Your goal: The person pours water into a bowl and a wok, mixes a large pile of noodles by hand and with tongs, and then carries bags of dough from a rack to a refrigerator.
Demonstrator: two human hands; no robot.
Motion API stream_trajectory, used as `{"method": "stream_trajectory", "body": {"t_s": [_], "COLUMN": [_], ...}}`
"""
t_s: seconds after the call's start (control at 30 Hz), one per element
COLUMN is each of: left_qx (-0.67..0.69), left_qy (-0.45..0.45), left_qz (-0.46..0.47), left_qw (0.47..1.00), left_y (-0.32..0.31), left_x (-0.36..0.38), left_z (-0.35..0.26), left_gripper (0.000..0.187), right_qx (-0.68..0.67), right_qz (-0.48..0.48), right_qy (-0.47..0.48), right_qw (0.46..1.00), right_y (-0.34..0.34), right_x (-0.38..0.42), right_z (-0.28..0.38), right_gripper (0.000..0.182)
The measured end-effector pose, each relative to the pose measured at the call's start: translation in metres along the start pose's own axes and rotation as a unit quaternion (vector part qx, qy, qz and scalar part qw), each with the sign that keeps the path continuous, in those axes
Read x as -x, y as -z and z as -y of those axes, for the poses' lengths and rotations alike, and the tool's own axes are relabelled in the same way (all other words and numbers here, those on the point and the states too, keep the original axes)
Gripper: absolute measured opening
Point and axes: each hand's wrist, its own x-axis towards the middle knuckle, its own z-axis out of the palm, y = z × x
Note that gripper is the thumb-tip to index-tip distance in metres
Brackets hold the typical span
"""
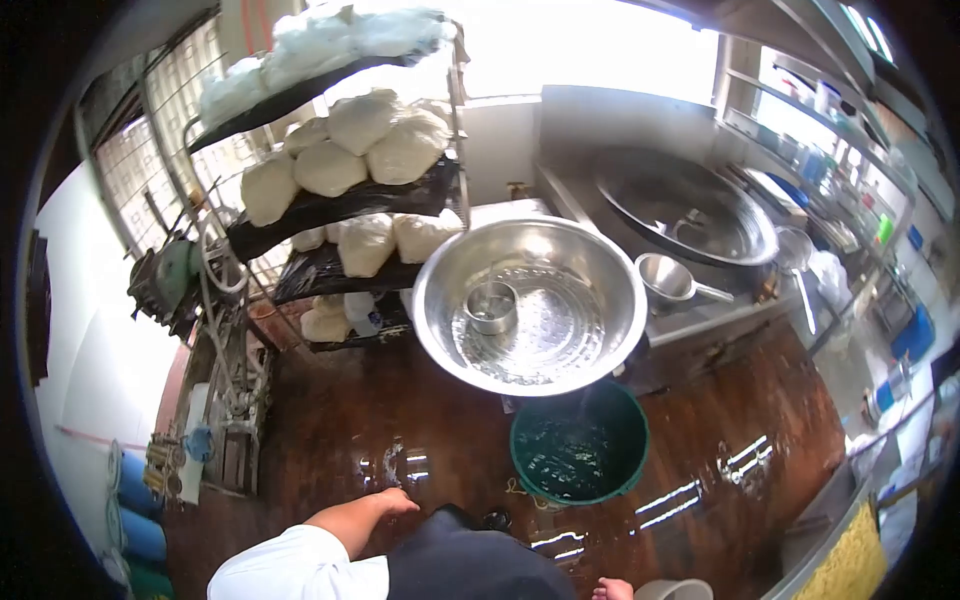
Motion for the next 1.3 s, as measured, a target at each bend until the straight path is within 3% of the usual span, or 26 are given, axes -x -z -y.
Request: {"method": "stream_trajectory", "body": {"t_s": [0.07, 0.2, 0.27, 0.33, 0.53, 0.67, 0.73, 0.77, 0.83, 0.97, 1.07, 1.13, 1.27, 1.3], "left_qx": [0.021, 0.094, 0.074, 0.061, 0.005, -0.004, -0.013, -0.031, -0.059, 0.001, 0.069, 0.138, 0.226, 0.251], "left_qy": [-0.001, 0.000, -0.029, 0.026, -0.061, -0.053, -0.092, -0.116, -0.032, -0.043, -0.028, 0.004, 0.055, 0.063], "left_qz": [0.012, 0.026, 0.058, 0.046, 0.031, 0.077, 0.125, 0.147, 0.019, 0.095, 0.127, 0.129, 0.151, 0.141], "left_qw": [1.000, 0.995, 0.995, 0.997, 0.998, 0.996, 0.988, 0.982, 0.998, 0.995, 0.989, 0.982, 0.961, 0.956], "left_y": [-0.004, 0.009, 0.012, 0.030, 0.026, 0.025, 0.019, 0.027, 0.026, 0.021, 0.024, 0.032, 0.038, 0.036], "left_x": [-0.007, -0.013, -0.026, 0.028, -0.010, -0.056, -0.079, -0.051, 0.009, -0.039, -0.074, -0.101, -0.152, -0.150], "left_z": [0.008, -0.009, -0.028, -0.072, -0.089, -0.085, -0.096, -0.108, -0.150, -0.133, -0.127, -0.116, -0.095, -0.097], "left_gripper": [0.049, 0.042, 0.040, 0.034, 0.030, 0.028, 0.028, 0.028, 0.029, 0.029, 0.029, 0.029, 0.030, 0.030], "right_qx": [-0.213, -0.274, -0.228, -0.219, -0.226, -0.234, -0.151, -0.127, -0.097, -0.101, -0.048, -0.102, -0.161, -0.155], "right_qz": [0.068, 0.093, 0.084, 0.047, 0.039, 0.043, 0.040, 0.038, 0.039, 0.016, -0.012, -0.004, 0.011, -0.028], "right_qy": [-0.146, -0.137, -0.136, -0.136, -0.180, -0.210, -0.229, -0.234, -0.231, -0.220, -0.183, -0.154, 0.048, 0.149], "right_qw": [0.964, 0.947, 0.960, 0.965, 0.957, 0.948, 0.961, 0.963, 0.967, 0.970, 0.982, 0.983, 0.986, 0.976], "right_y": [0.008, -0.007, -0.014, -0.006, -0.010, -0.021, -0.027, -0.022, -0.008, 0.031, 0.052, 0.058, 0.113, 0.133], "right_x": [0.036, 0.018, 0.010, 0.039, 0.036, 0.052, 0.050, 0.051, 0.052, 0.037, 0.006, -0.016, -0.054, -0.063], "right_z": [0.037, 0.009, -0.004, 0.011, -0.029, -0.054, -0.058, -0.054, -0.036, 0.011, 0.054, 0.091, 0.214, 0.253], "right_gripper": [0.017, 0.016, 0.019, 0.022, 0.024, 0.023, 0.028, 0.031, 0.032, 0.031, 0.027, 0.026, 0.020, 0.021]}}
